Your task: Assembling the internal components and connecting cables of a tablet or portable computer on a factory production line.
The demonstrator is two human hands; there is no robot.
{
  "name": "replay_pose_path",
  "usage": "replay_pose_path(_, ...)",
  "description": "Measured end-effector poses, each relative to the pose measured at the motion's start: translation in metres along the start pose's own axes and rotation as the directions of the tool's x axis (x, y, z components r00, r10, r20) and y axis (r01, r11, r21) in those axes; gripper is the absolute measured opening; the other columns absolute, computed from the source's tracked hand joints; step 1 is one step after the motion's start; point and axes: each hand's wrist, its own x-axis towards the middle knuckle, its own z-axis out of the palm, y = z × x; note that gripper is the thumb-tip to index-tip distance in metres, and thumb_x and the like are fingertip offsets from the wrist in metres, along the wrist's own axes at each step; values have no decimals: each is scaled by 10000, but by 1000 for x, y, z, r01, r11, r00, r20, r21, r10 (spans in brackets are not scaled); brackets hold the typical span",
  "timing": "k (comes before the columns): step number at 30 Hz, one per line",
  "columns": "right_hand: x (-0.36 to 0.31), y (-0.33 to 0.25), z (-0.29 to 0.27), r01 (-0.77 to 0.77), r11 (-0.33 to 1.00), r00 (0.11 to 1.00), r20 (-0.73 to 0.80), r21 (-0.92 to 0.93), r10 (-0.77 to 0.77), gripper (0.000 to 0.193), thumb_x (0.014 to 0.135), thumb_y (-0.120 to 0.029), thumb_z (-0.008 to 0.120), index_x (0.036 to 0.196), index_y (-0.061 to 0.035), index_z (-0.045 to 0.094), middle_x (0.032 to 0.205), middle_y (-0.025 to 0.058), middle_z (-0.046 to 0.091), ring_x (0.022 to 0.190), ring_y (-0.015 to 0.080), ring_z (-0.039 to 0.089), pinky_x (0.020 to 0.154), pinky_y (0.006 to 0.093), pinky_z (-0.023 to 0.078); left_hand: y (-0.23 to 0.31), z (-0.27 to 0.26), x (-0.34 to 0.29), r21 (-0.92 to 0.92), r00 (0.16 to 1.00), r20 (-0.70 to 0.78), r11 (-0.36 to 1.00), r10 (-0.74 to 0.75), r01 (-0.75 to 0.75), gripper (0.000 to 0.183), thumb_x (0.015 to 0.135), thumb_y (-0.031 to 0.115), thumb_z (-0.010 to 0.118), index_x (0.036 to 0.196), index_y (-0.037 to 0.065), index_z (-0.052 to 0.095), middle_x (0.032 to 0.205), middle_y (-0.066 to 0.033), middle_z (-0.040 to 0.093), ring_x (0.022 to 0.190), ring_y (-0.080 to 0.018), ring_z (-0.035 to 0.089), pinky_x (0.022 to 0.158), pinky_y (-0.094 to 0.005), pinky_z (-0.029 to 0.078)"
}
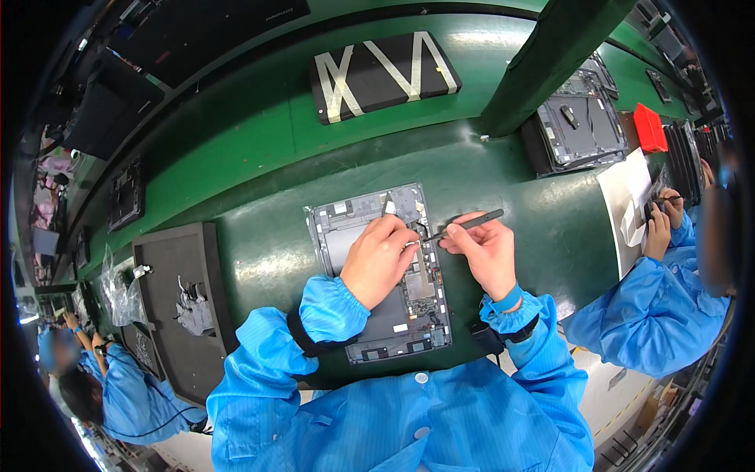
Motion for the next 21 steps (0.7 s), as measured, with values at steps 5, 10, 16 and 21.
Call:
replay_pose_path(5, 0, 0, 1, 7, 1000, 1000, -2, 9, -7, 153, 904, -26, 673, 1019, 57, 617, 848, 134, 708, 778, 183, 717, 683, 265, 580, -2, 1, -1, -7, 1000, -7, 1000, 11, -11, 134, 784, 50, 731, 904, 19, 681, 893, -98, 596, 841, -302, 608, 744, -386, 507)
replay_pose_path(10, 0, 0, 2, 7, 1000, 1000, -7, 5, -7, 154, 900, -18, 674, 1017, 62, 614, 846, 137, 708, 774, 185, 717, 690, 268, 584, -3, 2, -1, -6, 1000, -10, 1000, 15, -15, 130, 780, 49, 734, 894, 17, 682, 889, -98, 595, 839, -298, 608, 740, -383, 508)
replay_pose_path(16, 0, 3, 3, 50, 999, 999, -14, -2, -50, 152, 896, -14, 680, 1011, 59, 612, 842, 138, 706, 776, 186, 717, 684, 270, 583, -2, 3, -2, -4, 1000, -17, 1000, 13, -13, 122, 781, 54, 738, 885, 20, 682, 885, -97, 592, 831, -296, 608, 726, -381, 509)
replay_pose_path(21, 0, 4, 3, 44, 999, 999, -18, 11, -44, 151, 895, -10, 680, 1009, 59, 609, 841, 137, 706, 772, 183, 717, 676, 270, 581, -3, 3, -2, -8, 1000, -20, 1000, 15, -15, 133, 784, 55, 740, 899, 25, 679, 888, -98, 586, 833, -297, 607, 727, -382, 507)
